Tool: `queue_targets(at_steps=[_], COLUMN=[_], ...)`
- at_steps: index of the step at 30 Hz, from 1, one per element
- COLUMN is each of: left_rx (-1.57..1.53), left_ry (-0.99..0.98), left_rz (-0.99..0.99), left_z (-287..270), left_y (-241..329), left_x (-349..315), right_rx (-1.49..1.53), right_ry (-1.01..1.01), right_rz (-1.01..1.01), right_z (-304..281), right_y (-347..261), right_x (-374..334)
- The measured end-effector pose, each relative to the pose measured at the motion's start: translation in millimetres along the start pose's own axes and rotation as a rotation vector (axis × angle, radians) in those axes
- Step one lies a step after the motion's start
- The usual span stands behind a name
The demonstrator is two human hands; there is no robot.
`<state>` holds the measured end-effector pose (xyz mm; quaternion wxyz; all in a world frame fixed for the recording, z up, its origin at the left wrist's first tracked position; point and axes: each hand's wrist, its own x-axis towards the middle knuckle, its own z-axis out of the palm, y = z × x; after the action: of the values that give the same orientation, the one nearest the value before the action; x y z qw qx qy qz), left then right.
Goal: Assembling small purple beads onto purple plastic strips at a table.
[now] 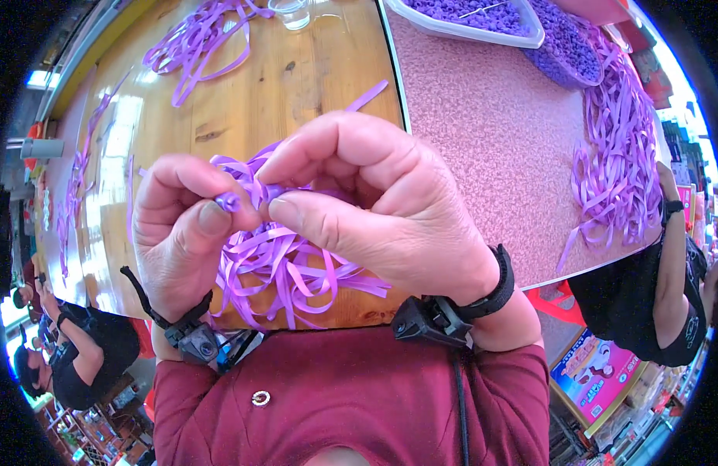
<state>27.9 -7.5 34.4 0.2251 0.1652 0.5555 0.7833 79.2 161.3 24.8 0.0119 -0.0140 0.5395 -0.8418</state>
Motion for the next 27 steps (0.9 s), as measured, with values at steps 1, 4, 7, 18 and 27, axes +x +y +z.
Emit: queue_targets(at_steps=[1, 4, 7, 18, 27], left_rx=[0.003, 0.168, 0.136, 0.284, 0.649], left_ry=[-0.041, -0.137, -0.119, -0.144, -0.137], left_rz=[0.037, 0.204, 0.174, 0.275, 0.498], left_z=[-0.6, -12.1, -12.8, -19.5, -21.6], left_y=[-2.5, -15.4, -20.5, -27.2, -26.4], left_x=[4.0, 12.3, 12.3, 8.6, 13.3], right_rx=[0.057, 0.125, 0.113, 0.014, -0.501], right_ry=[-0.005, 0.005, -0.014, -0.001, -0.052], right_rz=[0.009, 0.028, -0.009, -0.018, -0.310], right_z=[-1.6, -3.6, -4.4, -4.7, -10.5], right_y=[1.2, 6.7, 15.3, 19.9, 26.7], right_x=[2.8, 5.6, 5.6, 3.3, 3.2])
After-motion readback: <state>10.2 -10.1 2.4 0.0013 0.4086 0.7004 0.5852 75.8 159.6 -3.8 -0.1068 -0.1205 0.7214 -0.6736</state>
